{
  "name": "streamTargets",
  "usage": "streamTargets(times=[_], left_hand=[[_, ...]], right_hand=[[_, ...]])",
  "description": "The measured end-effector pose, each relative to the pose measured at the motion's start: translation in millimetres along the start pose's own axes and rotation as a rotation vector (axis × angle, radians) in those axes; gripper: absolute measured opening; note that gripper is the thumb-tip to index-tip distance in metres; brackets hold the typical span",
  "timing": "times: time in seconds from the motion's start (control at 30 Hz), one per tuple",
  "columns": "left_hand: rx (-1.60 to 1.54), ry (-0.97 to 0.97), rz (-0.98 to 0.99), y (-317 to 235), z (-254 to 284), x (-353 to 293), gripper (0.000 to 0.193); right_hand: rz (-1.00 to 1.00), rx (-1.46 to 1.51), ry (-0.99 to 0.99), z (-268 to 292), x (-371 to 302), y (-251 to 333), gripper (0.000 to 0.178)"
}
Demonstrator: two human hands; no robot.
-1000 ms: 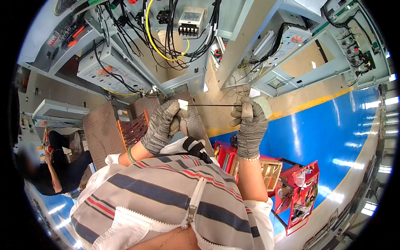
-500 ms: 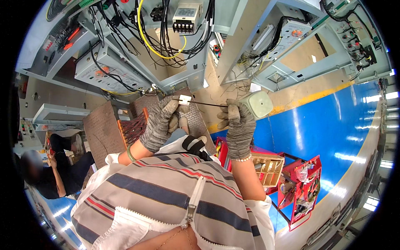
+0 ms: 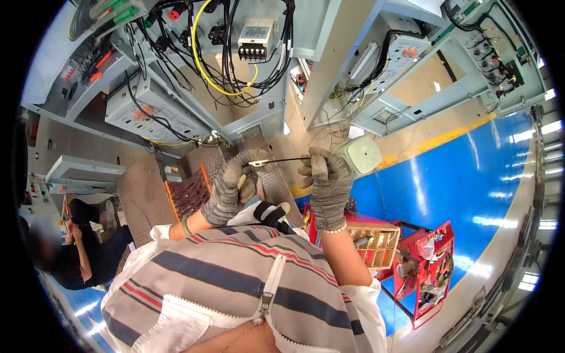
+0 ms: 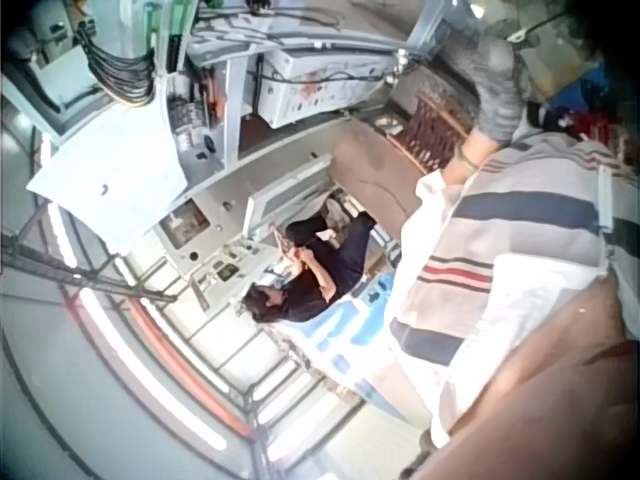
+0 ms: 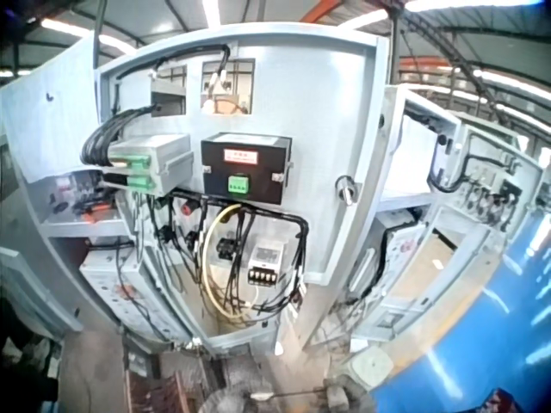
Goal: The person retrieves tools from a helmet and then works inside an open electrical cabinet, stripping wire ends and inserting them into terminal blocks. The person repeatedly handles wires and uses a wire stripper while another person works nearby.
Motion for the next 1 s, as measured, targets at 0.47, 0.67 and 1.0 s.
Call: streamTargets(times=[0.47,0.67,1.0], left_hand=[[0.204,-0.108,0.137,-2.7,-18.0,-1.6,0.018],[1.103,0.034,-0.821,-41.0,-50.6,-2.7,0.031],[0.836,0.141,-0.304,-86.7,-74.8,40.3,0.033]], right_hand=[[0.155,-0.094,0.225,-37.1,-18.3,18.5,0.023],[0.347,-0.39,0.308,-45.1,-6.3,16.8,0.021],[0.775,-0.741,0.322,-18.5,28.4,83.9,0.026]])
Point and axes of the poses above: each hand's wrist, its own x-axis towards the middle knuckle, its own z-axis out of the back of the hand, y = z × x, the point moved 10 cm from there along x, towards the middle knuckle, and after that the axes turned 4 degrees about -y, right-handed, at the moved point
